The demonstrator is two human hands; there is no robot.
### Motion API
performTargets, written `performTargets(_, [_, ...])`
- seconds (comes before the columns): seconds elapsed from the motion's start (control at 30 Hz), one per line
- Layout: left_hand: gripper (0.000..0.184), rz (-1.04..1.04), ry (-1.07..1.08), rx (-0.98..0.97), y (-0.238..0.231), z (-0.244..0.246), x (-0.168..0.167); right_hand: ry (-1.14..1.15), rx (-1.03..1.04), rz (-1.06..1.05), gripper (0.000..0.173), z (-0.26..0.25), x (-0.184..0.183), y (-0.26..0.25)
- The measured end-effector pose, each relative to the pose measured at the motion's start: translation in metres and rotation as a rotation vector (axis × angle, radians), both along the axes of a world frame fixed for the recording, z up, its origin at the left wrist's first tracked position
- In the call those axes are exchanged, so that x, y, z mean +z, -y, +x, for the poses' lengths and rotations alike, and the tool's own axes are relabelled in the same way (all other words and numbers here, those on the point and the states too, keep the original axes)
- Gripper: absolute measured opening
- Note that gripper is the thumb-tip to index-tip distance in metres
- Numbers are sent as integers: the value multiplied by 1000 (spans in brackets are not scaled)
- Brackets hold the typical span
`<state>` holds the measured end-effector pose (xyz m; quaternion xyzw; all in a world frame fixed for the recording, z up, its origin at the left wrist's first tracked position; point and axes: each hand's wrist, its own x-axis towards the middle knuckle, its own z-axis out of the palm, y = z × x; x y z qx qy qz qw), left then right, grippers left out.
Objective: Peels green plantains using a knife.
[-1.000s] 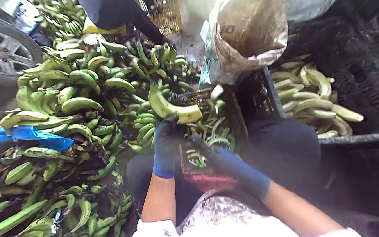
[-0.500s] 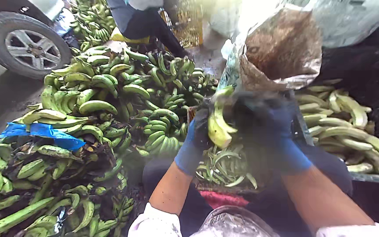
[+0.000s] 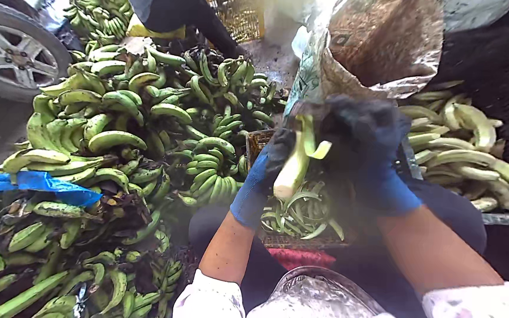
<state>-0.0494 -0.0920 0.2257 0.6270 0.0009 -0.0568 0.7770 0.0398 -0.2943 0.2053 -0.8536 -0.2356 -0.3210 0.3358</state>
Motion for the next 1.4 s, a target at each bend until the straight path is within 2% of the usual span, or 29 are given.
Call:
performTargets(0.07, [40, -10, -133, -122, -1, -8, -1, 20, -163, 35, 50, 20, 4, 7])
performTargets(0.13, [36, -86, -126, -58, -1, -12, -3, -113, -175, 8, 56, 13, 13, 10])
performTargets(0.2, [38, -87, 23, 106, 3, -2, 0, -134, -15, -34, 56, -11, 13, 5])
performTargets(0.27, [44, -65, 251, 385, 11, 16, 2, -84, 175, -36, 50, -38, 4, -2])
performTargets(0.33, [50, -75, 370, 541, 15, 24, 5, -29, 264, -30, 44, -48, 1, -5])
performTargets(0.4, [40, -167, 336, 392, 12, 17, 1, 19, 252, -30, 44, -37, 5, -3])
performTargets(0.47, [37, -117, 176, 53, -2, 7, -5, 15, 171, -26, 47, -14, 10, 2])
performTargets(0.53, [45, -56, -9, -241, -10, 8, -4, -69, 60, -14, 51, 10, 14, 11])
performTargets(0.57, [49, -30, -62, -313, -10, 11, -3, -113, 2, -10, 52, 19, 13, 15])
performTargets(0.6, [48, -24, -76, -302, -10, 9, -5, -139, -35, -1, 52, 20, 13, 17])
performTargets(0.67, [40, -99, -35, -126, -9, 13, -6, -120, -15, -6, 53, 5, 12, 14])
performTargets(0.73, [34, -112, 107, 154, -1, 19, 1, -33, 94, -43, 49, -16, 7, 6])
performTargets(0.8, [38, -113, 227, 258, 1, 18, 7, 29, 161, -65, 46, -24, 3, 2])
performTargets(0.83, [36, -110, 223, 208, -2, 11, 5, 32, 170, -60, 47, -19, 5, 2])
performTargets(0.9, [35, -80, 76, -52, -12, 3, 1, -11, 139, -46, 51, -1, 13, 9])
performTargets(0.97, [44, 86, -49, -277, -12, 10, 9, -41, 53, -18, 55, 19, 18, 13])
performTargets(1.0, [49, 144, -81, -304, -10, 10, 12, -65, 19, 9, 53, 23, 18, 14])
performTargets(1.07, [46, 78, -54, -193, -10, 2, 9, -126, -27, 19, 54, 18, 15, 13])
performTargets(1.17, [35, -34, 132, 204, 2, 10, 14, -51, 21, 50, 52, -14, 5, 1])
performTargets(1.27, [37, -154, 339, 553, 19, 26, 16, 109, 113, 21, 46, -40, -10, -10])
performTargets(1.33, [35, -277, 376, 550, 21, 33, 11, 112, 149, 9, 42, -35, -8, -9])
performTargets(1.37, [34, -321, 359, 432, 17, 34, 5, 68, 170, 19, 41, -27, -3, -7])
performTargets(1.4, [31, -256, 306, 313, 14, 32, 1, 27, 180, 34, 41, -17, 3, -4])
